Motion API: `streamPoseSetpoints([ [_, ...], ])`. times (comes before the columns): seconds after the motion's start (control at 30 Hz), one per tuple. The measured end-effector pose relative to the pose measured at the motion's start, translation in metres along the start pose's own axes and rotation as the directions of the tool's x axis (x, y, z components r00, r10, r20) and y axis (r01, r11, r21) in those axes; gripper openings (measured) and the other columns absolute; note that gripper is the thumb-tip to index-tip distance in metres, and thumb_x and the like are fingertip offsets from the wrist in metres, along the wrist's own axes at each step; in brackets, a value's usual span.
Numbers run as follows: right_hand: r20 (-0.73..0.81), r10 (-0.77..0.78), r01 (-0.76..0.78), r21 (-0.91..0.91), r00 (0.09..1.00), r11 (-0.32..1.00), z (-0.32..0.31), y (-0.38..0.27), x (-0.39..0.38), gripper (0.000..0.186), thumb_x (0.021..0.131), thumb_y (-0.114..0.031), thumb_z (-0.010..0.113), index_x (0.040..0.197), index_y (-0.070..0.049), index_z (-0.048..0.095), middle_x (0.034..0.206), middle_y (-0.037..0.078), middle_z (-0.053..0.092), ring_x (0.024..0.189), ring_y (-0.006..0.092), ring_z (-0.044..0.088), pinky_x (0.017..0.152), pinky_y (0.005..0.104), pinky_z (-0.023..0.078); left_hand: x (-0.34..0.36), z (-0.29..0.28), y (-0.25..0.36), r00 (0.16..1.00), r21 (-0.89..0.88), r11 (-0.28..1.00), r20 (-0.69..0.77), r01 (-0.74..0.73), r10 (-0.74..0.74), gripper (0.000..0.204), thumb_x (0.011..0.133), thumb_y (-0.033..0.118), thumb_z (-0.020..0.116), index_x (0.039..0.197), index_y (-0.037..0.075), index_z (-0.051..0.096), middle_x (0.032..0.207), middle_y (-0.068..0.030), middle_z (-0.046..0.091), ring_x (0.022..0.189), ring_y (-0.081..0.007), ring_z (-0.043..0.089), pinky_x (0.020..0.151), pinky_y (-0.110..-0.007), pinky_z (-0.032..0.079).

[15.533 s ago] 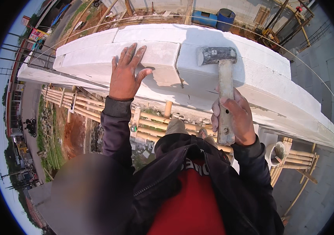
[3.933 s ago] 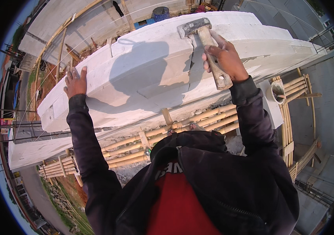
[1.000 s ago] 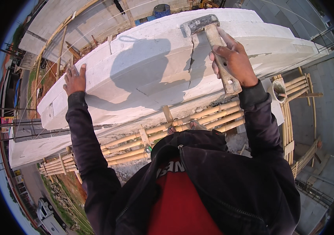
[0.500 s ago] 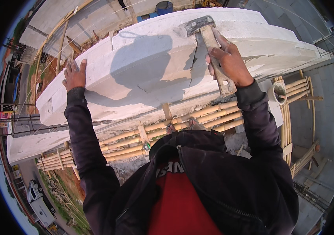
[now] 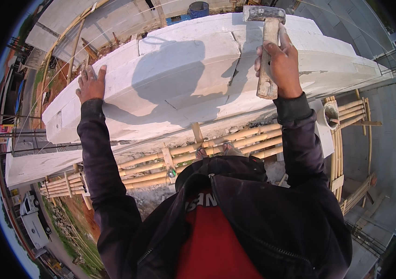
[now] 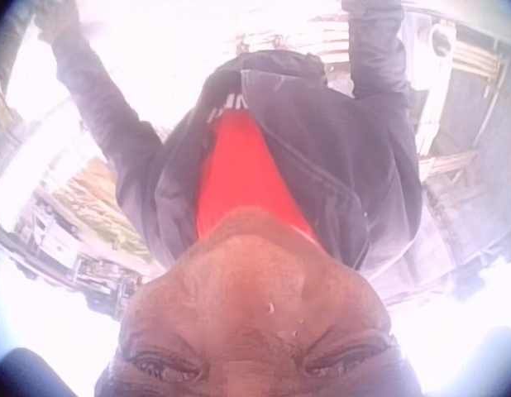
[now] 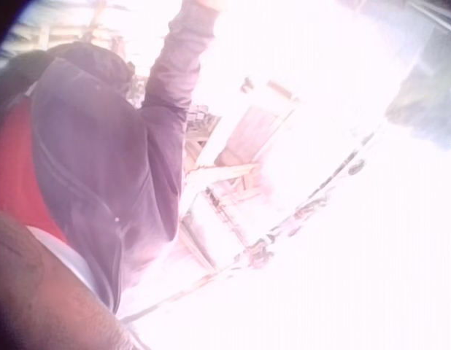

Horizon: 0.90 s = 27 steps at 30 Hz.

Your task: The person measures a wall section, scoops mortar from a bucket, applies it to a white block, places the block on the wall, and taps it into alignment with a hammer. The process is repeated for additional blocks.

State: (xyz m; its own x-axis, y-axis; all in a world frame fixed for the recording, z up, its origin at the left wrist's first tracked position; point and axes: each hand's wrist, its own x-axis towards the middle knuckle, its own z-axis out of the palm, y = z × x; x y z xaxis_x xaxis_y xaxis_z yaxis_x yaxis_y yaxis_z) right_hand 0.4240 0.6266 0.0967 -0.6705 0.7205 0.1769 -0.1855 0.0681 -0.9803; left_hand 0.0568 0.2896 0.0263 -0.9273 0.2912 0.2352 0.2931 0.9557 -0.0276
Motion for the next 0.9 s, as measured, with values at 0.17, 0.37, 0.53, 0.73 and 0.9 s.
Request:
streamPoseSetpoints([
  [0.17, 0.178, 0.188, -0.164, -0.141, 0.966, 0.976, -0.006, -0.001, 0.0, 0.067, 0.094, -0.007, 0.048, 0.157, -0.005, 0.024, 0.078, 0.008, 0.062, 0.053, 0.0177, 0.058, 0.046, 0.0322, 0.048, -0.002, 0.001, -0.004, 1.0, 0.015, 1.0, -0.006, 0.016, -0.016, 0.087, 0.092, 0.078, 0.031, 0.155, 0.018, 0.034, 0.162, -0.0129, 0.028, 0.149, -0.0345, 0.026, 0.116, -0.061, 0.021],
  [0.37, 0.17, 0.072, -0.038, -0.193, 0.983, 0.98, 0.002, 0.014, 0.002, 0.062, 0.092, -0.004, 0.05, 0.152, 0.001, 0.033, 0.074, 0.009, 0.063, 0.053, 0.017, 0.059, 0.047, 0.033, 0.05, 0.0, -0.002, 0.004, 1.0, 0.0, 1.0, -0.001, 0.012, -0.012, 0.088, 0.092, 0.078, 0.03, 0.156, 0.018, 0.033, 0.162, -0.0132, 0.028, 0.149, -0.0348, 0.025, 0.116, -0.061, 0.021],
  [0.53, 0.152, 0.123, -0.112, -0.08, 0.981, 0.991, 0.004, -0.013, 0.001, 0.067, 0.094, -0.008, 0.05, 0.156, -0.004, 0.026, 0.076, 0.008, 0.062, 0.05, 0.0172, 0.058, 0.045, 0.0317, 0.048, -0.003, -0.004, 0.001, 1.0, -0.023, 1.0, 0.005, 0.007, -0.007, 0.087, 0.092, 0.077, 0.031, 0.156, 0.017, 0.032, 0.162, -0.0135, 0.028, 0.149, -0.0349, 0.025, 0.116, -0.061, 0.021],
  [0.73, 0.235, 0.104, 0.003, -0.414, 0.966, 0.91, 0.005, 0.008, 0.014, 0.067, 0.095, -0.008, 0.048, 0.157, -0.007, 0.025, 0.076, 0.008, 0.061, 0.05, 0.0168, 0.058, 0.044, 0.0322, 0.048, -0.005, -0.007, 0.005, 1.0, -0.017, 1.0, 0.009, 0.019, -0.018, 0.088, 0.092, 0.078, 0.03, 0.156, 0.017, 0.032, 0.162, -0.0137, 0.028, 0.149, -0.035, 0.025, 0.116, -0.061, 0.021],
  [0.9, 0.02, 0.048, -0.048, 0.002, 0.999, 0.999, 0.012, -0.003, 0.006, 0.067, 0.095, -0.009, 0.05, 0.157, -0.007, 0.025, 0.076, 0.008, 0.062, 0.051, 0.0168, 0.058, 0.044, 0.0323, 0.048, -0.004, -0.005, 0.007, 1.0, -0.018, 1.0, -0.008, 0.019, -0.019, 0.088, 0.092, 0.078, 0.029, 0.156, 0.017, 0.033, 0.162, -0.0135, 0.029, 0.149, -0.0347, 0.026, 0.116, -0.061, 0.021],
])
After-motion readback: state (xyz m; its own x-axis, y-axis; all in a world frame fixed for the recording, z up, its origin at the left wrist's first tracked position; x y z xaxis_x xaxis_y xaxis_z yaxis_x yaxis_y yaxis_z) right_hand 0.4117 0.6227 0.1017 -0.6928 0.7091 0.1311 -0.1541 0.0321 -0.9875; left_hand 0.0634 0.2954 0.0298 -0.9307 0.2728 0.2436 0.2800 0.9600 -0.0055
